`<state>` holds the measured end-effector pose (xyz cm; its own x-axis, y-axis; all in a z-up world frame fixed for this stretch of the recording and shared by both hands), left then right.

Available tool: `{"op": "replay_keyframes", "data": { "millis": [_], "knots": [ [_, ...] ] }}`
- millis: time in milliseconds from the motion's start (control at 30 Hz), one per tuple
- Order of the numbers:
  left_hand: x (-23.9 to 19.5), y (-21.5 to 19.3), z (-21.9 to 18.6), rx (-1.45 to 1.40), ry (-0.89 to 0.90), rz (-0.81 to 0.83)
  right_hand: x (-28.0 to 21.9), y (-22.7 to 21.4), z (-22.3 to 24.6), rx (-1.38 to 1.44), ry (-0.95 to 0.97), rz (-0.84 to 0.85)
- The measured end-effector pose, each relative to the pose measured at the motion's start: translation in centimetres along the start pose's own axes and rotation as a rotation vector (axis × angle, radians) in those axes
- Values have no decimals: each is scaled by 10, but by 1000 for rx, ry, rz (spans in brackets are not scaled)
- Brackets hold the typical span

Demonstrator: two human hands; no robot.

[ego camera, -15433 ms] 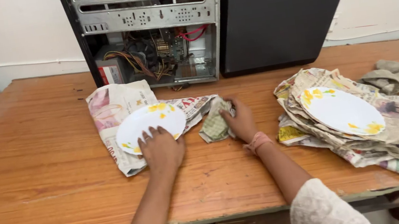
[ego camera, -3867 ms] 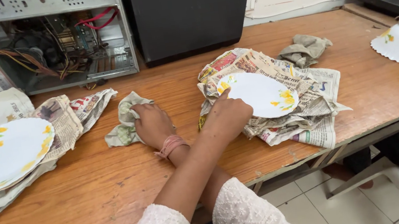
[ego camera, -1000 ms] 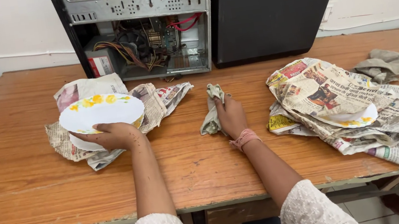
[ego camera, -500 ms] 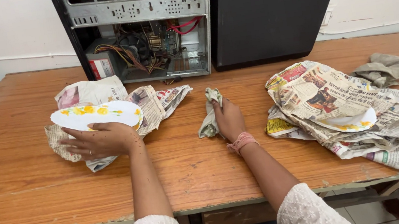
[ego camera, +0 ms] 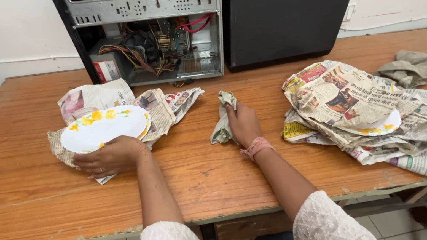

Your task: The person wipes several white plates with yellow floral patterns using a cloth. The plates are handled one at a time, turned over to wipe both sides, and placed on top of newspaper sheets on a wooden table.

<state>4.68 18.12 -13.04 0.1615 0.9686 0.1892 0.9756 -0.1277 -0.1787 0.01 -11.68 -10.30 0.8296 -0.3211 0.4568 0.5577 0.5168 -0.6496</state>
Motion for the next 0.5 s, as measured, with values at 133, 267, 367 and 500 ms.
{"op": "replay_keyframes", "data": {
  "millis": [133,267,367,500],
  "knots": [
    [-6,-5,-4,45,70,-50,0,3,-4,19,-3,-5],
    [-8,-8,-4,68,103,22,0,5,-4,32,-13,-20],
    [-4,-2,4,107,165,-3,5,16,-11,37,-2,-20],
    [0,2,10,113,170,31,11,30,-23,-32,39,12]
  ]
}}
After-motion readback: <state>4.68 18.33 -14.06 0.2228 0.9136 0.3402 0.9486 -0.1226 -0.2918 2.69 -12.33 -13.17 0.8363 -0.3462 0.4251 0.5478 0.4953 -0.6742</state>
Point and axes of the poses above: each hand's wrist, its own x-axis towards the middle knuckle, its own y-axis out of the palm, z = x × y, the point moved 1 cm from there along x, towards the middle knuckle, and after that the axes turned 10 degrees about -x, right-handed, at the moved point
